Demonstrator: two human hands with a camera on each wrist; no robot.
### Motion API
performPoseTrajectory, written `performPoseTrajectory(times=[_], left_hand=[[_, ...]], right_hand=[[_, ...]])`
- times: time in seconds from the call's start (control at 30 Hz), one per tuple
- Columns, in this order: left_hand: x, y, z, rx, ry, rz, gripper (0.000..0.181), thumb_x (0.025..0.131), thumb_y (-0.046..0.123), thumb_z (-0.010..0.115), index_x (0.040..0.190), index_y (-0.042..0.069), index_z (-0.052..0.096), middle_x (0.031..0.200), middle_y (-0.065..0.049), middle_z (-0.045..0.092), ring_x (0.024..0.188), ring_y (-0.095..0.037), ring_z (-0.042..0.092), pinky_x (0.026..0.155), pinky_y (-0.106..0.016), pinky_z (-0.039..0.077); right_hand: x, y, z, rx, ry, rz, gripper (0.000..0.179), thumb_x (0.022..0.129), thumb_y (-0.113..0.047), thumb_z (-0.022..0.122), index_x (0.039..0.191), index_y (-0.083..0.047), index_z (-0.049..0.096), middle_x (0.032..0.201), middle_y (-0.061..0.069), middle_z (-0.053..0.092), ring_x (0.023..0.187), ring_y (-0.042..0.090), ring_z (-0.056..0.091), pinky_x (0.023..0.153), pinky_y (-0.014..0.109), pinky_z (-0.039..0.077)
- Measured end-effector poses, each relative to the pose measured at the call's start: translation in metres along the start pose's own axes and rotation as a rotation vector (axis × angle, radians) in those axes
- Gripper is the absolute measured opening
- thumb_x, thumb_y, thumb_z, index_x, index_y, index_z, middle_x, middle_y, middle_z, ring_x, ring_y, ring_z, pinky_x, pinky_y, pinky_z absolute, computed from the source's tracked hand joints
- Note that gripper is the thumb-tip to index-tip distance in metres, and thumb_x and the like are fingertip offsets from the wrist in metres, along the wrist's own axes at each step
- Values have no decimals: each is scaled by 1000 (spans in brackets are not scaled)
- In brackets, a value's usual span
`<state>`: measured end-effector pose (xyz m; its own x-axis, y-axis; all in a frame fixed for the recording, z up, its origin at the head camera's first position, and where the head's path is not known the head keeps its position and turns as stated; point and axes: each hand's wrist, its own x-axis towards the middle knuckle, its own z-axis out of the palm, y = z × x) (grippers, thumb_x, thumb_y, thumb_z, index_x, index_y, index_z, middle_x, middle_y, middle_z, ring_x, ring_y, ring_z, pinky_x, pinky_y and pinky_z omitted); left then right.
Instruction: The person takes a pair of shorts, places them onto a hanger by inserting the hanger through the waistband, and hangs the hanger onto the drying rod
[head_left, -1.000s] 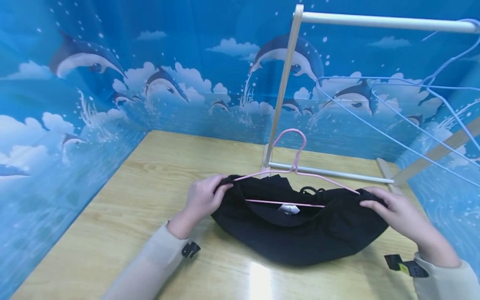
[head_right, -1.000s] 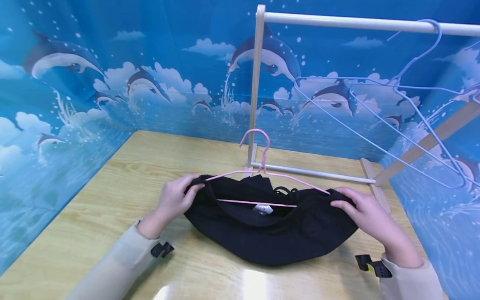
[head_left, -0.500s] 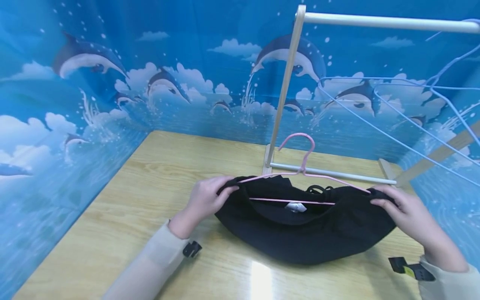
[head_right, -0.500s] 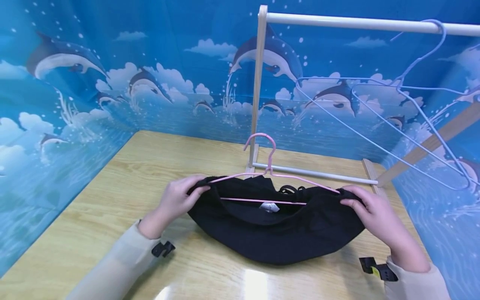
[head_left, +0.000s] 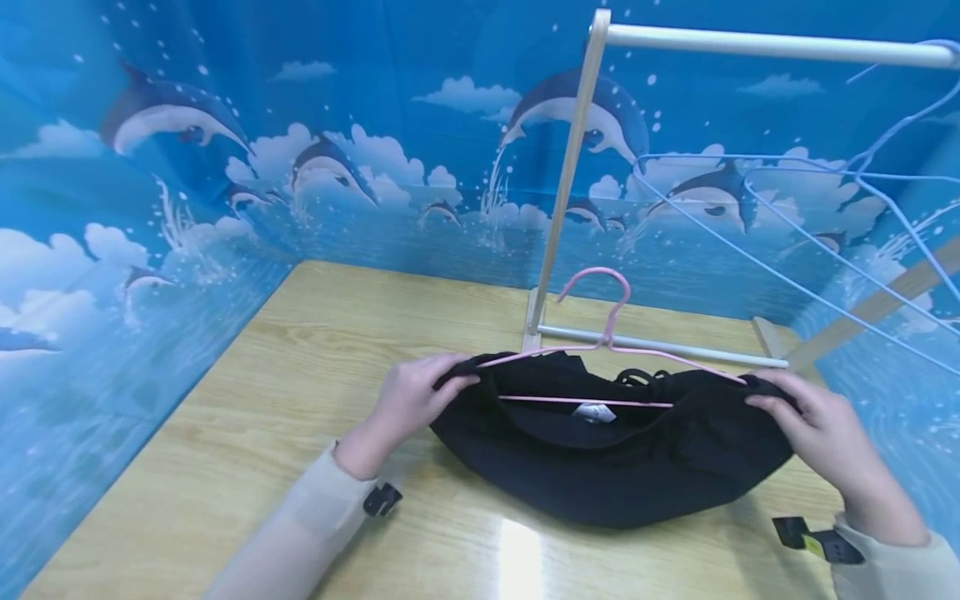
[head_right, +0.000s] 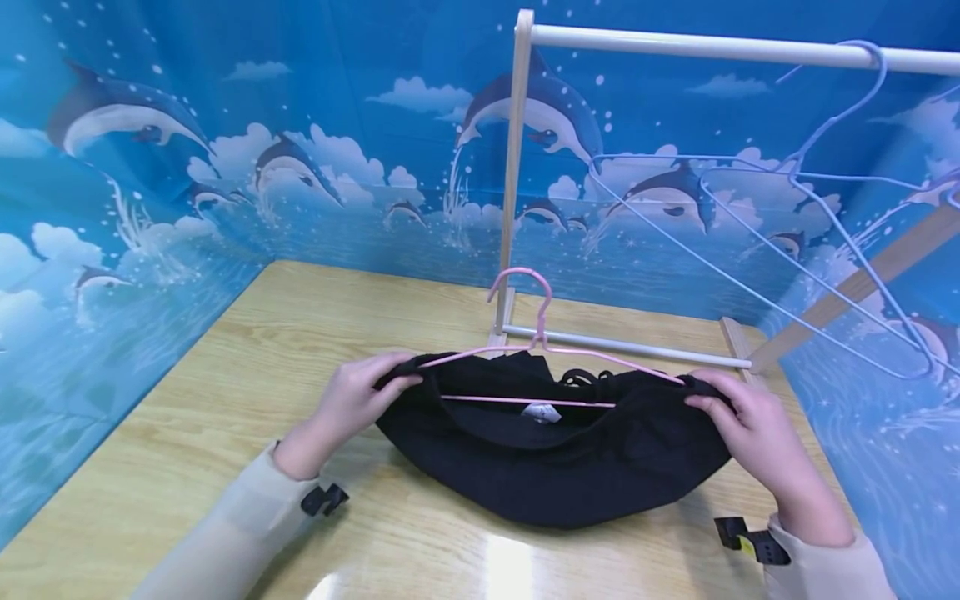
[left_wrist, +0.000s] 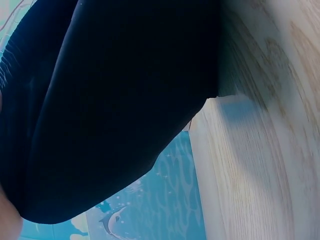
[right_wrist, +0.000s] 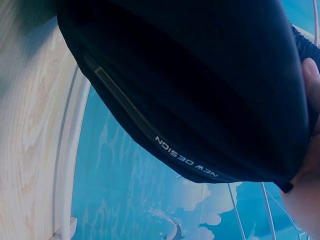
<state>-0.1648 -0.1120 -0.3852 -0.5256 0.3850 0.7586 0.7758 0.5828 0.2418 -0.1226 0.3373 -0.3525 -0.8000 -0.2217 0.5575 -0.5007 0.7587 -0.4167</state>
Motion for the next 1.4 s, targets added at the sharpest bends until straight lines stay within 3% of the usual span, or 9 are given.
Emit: performPoseTrajectory(times=[0.3,0.57,0.73,0.93,1.1,1.27,1.33,1.4], left_hand=[[2,1,-1,5,-24,-15,24,77,12,78,99,3,72,89,-9,76,76,-19,73,63,-27,59],[5,2,-3,14,-42,-55,27,80,16,78,103,5,73,94,-7,76,83,-19,73,69,-30,59],[1,0,-4,-9,-29,-95,27,80,16,78,104,6,73,95,-7,76,84,-19,73,71,-30,59],[-2,-4,-5,-16,-27,-133,26,81,17,77,105,7,73,98,-7,76,88,-19,73,75,-31,59],[-6,-6,-5,-48,-4,-155,25,80,12,77,103,4,73,98,-10,75,89,-22,72,78,-34,59],[-5,-8,-6,-94,39,-199,22,80,9,76,101,3,73,96,-11,75,86,-23,72,66,-30,58],[-4,-9,-5,-119,35,-214,21,81,9,76,101,3,73,96,-11,75,85,-22,72,61,-27,57],[-4,-10,-5,-153,20,-237,22,83,9,74,104,3,72,99,-11,74,86,-22,71,65,-28,57]], right_hand=[[-1,1,1,25,29,19,47,91,6,58,111,-36,63,97,-50,49,87,-28,44,62,5,31],[-3,1,2,27,72,21,50,90,7,57,112,-37,62,103,-50,47,99,-31,41,77,-5,29],[-4,1,3,44,101,10,56,90,7,57,112,-45,58,102,-51,48,98,-31,42,76,-5,28],[-3,1,3,9,148,3,48,89,7,58,106,-38,64,102,-53,45,91,-31,41,71,-1,29],[-3,2,2,7,151,33,47,90,5,59,103,-40,62,100,-54,43,87,-31,41,69,-1,30],[-4,3,-5,-43,164,75,48,90,4,61,102,-42,58,98,-54,41,80,-30,39,60,3,31],[-4,3,-8,-64,167,100,40,89,6,61,97,-33,63,96,-54,39,81,-32,39,60,2,32],[-5,2,-10,-82,169,120,29,88,8,61,92,-19,68,95,-53,38,80,-33,38,59,0,32]])
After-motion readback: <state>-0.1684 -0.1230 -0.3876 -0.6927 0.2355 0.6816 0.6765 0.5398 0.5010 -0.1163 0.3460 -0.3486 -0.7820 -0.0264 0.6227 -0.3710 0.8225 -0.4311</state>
